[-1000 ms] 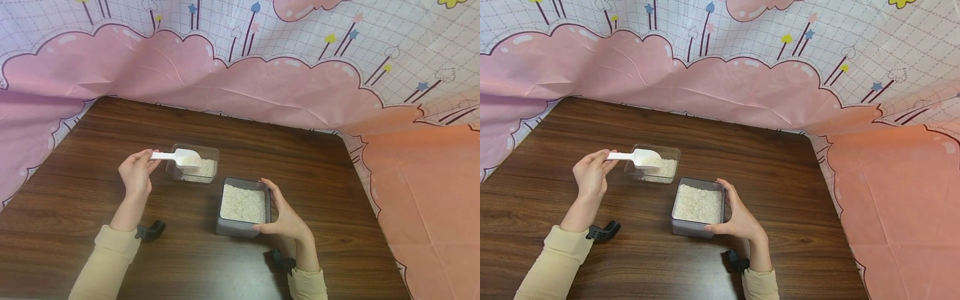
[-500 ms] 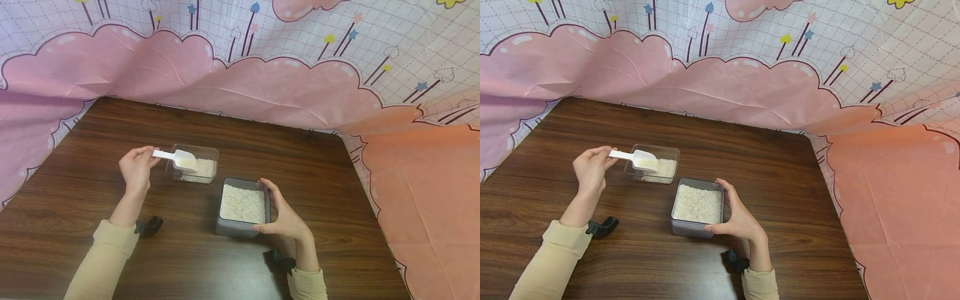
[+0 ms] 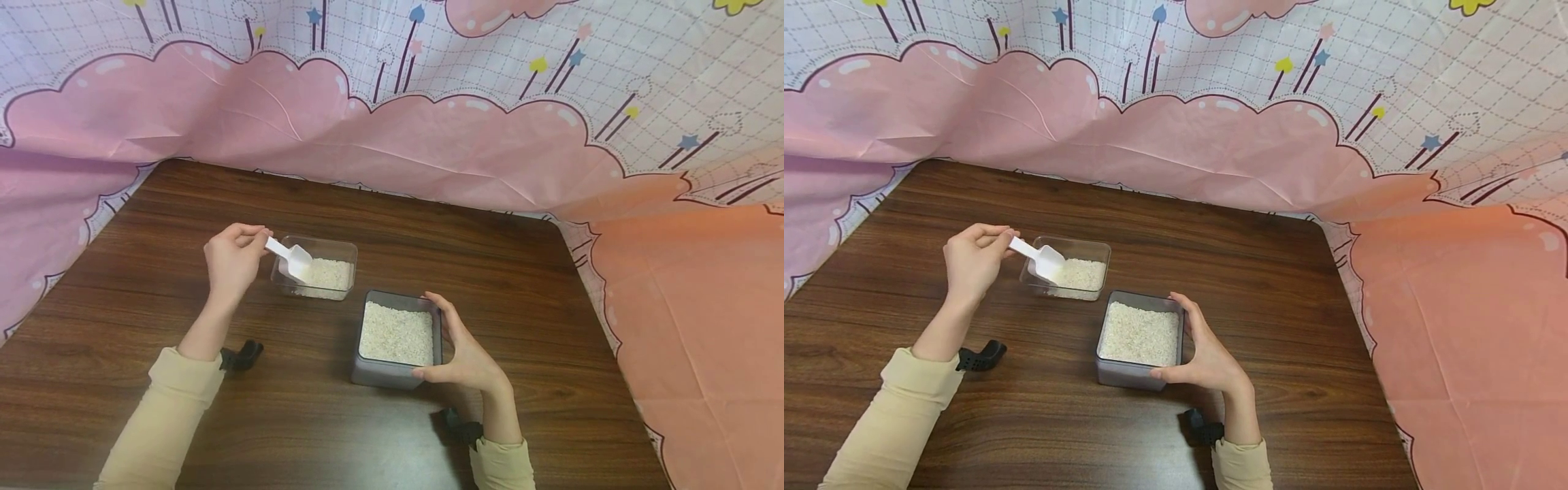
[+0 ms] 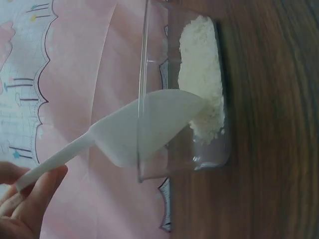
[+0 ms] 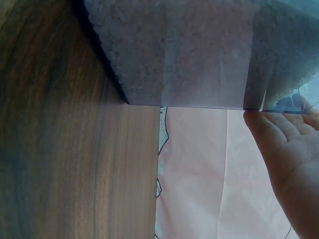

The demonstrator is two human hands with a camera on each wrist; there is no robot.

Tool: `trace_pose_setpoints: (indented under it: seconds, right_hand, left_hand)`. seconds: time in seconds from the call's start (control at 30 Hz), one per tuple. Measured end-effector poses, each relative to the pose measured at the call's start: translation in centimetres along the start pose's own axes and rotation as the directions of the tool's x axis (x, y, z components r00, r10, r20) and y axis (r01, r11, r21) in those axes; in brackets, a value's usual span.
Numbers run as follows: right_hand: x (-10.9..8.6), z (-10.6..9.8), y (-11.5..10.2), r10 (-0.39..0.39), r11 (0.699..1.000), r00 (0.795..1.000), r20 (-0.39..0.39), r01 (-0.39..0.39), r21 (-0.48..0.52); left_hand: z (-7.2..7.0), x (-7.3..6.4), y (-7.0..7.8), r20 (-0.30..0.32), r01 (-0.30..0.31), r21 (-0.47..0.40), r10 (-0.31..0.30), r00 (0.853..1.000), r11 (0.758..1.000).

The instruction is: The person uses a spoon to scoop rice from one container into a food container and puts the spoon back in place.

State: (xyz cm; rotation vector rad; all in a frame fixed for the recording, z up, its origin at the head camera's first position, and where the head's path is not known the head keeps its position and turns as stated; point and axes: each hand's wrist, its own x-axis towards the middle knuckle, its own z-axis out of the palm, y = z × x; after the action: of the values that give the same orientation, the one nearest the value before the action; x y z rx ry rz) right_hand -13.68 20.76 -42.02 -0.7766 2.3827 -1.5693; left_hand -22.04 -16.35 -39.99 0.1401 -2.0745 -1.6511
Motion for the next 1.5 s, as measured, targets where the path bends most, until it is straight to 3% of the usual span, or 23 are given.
trace_pose_setpoints:
  seconds: [0.1,0.2,0.3,0.43,0.5,0.57,0.6,0.7,0.77,0.83,0.9,0.93,1.0,1.1,1.2,1.3,1.4,1.5]
  right_hand:
    - [0.0,0.0,0.0,0.001,1.0,1.0,0.0,-0.001,0.001]
    - [0.0,0.0,0.0,-0.001,1.0,1.0,0.002,0.001,0.005]
    - [0.0,0.0,0.0,-0.004,1.0,1.0,0.004,0.004,0.01]
    - [0.0,0.0,0.0,0.001,1.0,1.0,0.005,-0.001,0.014]
    - [0.0,0.0,-0.1,0.005,1.0,1.0,0.005,-0.005,0.015]
    - [0.0,0.1,-0.1,0.009,1.0,1.0,0.004,-0.01,0.017]
    - [0.0,0.1,-0.1,0.012,1.0,1.0,0.004,-0.012,0.017]
    - [-0.1,0.1,-0.1,0.018,1.0,1.0,0.001,-0.018,0.014]
    - [-0.1,0.1,0.0,0.014,1.0,1.0,0.002,-0.014,0.008]
    - [-0.1,0.0,0.1,0.014,1.0,1.0,-0.002,-0.014,0.003]
    - [-0.1,0.0,0.2,0.016,1.0,1.0,-0.004,-0.016,-0.004]
    - [-0.1,0.0,0.2,0.018,1.0,1.0,-0.006,-0.018,-0.006]
    - [-0.1,0.1,0.1,0.021,1.0,1.0,-0.007,-0.021,-0.007]
    - [0.0,0.0,0.1,0.019,1.0,1.0,-0.005,-0.019,-0.005]
    - [0.0,0.0,0.0,0.017,1.0,1.0,-0.002,-0.017,0.002]
    - [0.0,0.0,-0.1,0.016,1.0,1.0,-0.001,-0.016,0.005]
    - [0.0,0.0,-0.1,0.014,1.0,1.0,-0.002,-0.014,0.005]
    - [0.0,0.0,-0.1,0.013,1.0,1.0,0.001,-0.013,0.004]
  left_hand:
    - [0.2,-0.1,0.6,0.038,-0.142,0.099,0.139,0.99,0.985]
    - [0.4,-0.4,1.2,0.079,-0.271,0.121,0.263,0.962,0.955]
    - [0.4,-0.8,1.6,0.137,-0.392,0.145,0.374,0.917,0.909]
    - [0.4,-1.4,2.3,0.22,-0.551,0.194,0.512,0.831,0.811]
    - [0.4,-1.6,2.7,0.228,-0.606,0.205,0.565,0.793,0.768]
    - [0.4,-1.8,3.0,0.206,-0.635,0.207,0.601,0.772,0.744]
    - [0.4,-1.9,3.2,0.182,-0.637,0.202,0.611,0.771,0.744]
    - [0.5,-2.1,4.0,0.084,-0.617,0.17,0.612,0.786,0.769]
    - [0.5,-2.2,4.7,-0.005,-0.551,0.117,0.555,0.832,0.826]
    - [0.5,-2.2,5.2,-0.09,-0.45,0.006,0.448,0.889,0.893]
    - [0.4,-2.1,5.5,-0.162,-0.34,-0.123,0.319,0.934,0.932]
    - [0.4,-2.1,5.6,-0.188,-0.287,-0.199,0.251,0.95,0.937]
    - [0.2,-2.1,5.6,-0.207,-0.219,-0.336,0.155,0.966,0.916]
    - [0.0,-2.1,5.6,-0.199,-0.154,-0.494,0.061,0.978,0.856]
    - [-0.1,-2.3,5.7,-0.152,-0.083,-0.614,-0.014,0.988,0.785]
    - [0.0,-2.5,5.8,-0.075,0.01,-0.681,-0.083,0.994,0.732]
    - [0.2,-3.1,6.0,0.016,0.092,-0.694,-0.113,0.993,0.714]
    - [0.6,-3.8,6.3,0.075,0.106,-0.664,-0.076,0.994,0.74]
